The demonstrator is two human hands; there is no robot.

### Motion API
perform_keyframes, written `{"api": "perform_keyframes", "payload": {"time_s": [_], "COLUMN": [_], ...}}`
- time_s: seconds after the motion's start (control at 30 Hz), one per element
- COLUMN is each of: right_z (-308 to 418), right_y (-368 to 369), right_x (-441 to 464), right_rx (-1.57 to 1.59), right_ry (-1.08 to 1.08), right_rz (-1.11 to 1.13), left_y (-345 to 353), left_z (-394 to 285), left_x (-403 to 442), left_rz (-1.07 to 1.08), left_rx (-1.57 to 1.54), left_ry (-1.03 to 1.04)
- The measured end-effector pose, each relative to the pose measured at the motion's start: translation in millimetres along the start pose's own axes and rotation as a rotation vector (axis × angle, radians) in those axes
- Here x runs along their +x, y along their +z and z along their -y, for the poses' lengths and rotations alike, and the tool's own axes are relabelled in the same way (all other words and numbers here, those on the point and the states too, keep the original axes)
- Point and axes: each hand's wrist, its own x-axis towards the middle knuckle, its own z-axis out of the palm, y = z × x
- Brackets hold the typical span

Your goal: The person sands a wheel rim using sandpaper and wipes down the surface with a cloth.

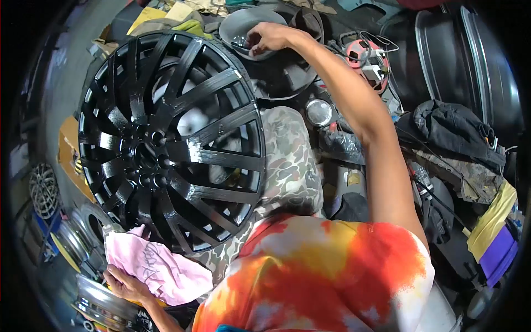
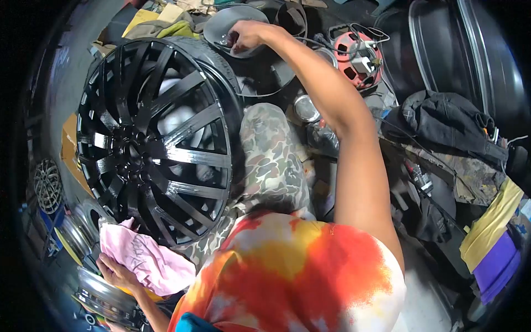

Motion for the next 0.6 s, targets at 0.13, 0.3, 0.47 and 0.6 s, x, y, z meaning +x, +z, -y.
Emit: {"api": "perform_keyframes", "payload": {"time_s": [0.13, 0.3, 0.47, 0.6], "right_z": [-5, -38, -45, -67], "right_y": [-8, -12, -10, -7], "right_x": [-15, -16, -15, -10], "right_rx": [-0.018, 0.283, 0.508, 0.533], "right_ry": [0.040, 0.105, 0.099, 0.007], "right_rz": [-0.114, -0.253, -0.254, -0.301], "left_y": [0, 0, 3, 4], "left_z": [-2, -6, -9, -8], "left_x": [-1, 1, 0, -1], "left_rz": [-0.027, -0.003, -0.016, -0.036], "left_rx": [0.031, 0.059, 0.064, 0.048], "left_ry": [0.027, 0.107, 0.135, 0.119]}}
